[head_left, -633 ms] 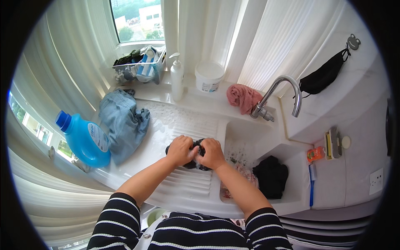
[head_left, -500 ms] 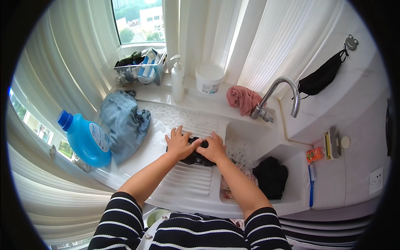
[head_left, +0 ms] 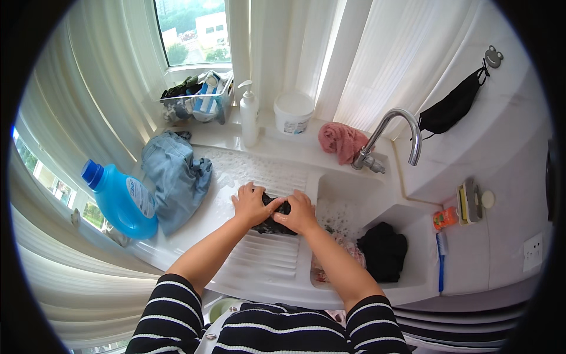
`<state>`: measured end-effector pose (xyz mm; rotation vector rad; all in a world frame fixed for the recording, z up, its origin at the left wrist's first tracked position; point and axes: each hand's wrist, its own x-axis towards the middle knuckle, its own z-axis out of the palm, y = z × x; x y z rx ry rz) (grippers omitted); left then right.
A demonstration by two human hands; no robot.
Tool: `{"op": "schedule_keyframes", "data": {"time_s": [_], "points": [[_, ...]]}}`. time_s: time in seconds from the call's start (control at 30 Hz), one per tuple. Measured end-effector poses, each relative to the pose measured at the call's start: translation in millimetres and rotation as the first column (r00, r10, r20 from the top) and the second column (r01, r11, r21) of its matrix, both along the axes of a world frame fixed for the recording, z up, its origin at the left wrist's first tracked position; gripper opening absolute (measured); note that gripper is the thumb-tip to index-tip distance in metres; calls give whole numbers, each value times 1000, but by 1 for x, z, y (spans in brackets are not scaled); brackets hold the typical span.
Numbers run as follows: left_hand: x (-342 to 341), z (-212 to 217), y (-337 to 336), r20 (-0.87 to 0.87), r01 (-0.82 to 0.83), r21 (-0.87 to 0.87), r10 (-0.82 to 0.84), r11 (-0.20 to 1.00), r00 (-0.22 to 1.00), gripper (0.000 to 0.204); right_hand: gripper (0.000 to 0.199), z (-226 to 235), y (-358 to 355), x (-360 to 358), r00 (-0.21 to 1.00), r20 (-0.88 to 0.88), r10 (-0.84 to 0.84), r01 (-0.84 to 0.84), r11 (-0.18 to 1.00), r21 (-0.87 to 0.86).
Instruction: The person hand washes clothes in a sink. They place a basin on the floor, turn on the faucet, and wet a floral garment before setting it aside. They then add detergent to a black garment and scrub it on the washboard, rinsing and wringing it repeatedly.
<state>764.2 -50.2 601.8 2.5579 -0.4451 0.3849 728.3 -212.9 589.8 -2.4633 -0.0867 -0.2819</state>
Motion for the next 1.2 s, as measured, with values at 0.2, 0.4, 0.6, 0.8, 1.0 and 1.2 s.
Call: {"op": "schedule_keyframes", "data": {"time_s": [0.2,0.4,0.6,0.8,1.0,1.2], "points": [[-71,1,40,174,601,-39,-587,798,791,32,41,7,-4,-89,831,265,489,-492,868,-59],[14,-18,2,14,84,-100,-83,991,996,30,54,0,6,-1,996,82,-47,44,998,39],[-26,4,24,37,370,-259,-374,892,927,32,54,15,-6,-37,957,-76,281,-269,953,138],[-52,-6,34,169,546,18,-541,837,824,25,42,-4,1,-60,811,404,424,-439,896,-61],[5,-5,4,66,-7,-11,8,1000,998,35,60,-6,4,5,991,-123,-47,42,998,-45],[-71,9,47,148,579,-134,-561,804,814,30,55,0,-4,-95,885,250,392,-388,919,-68]]}}
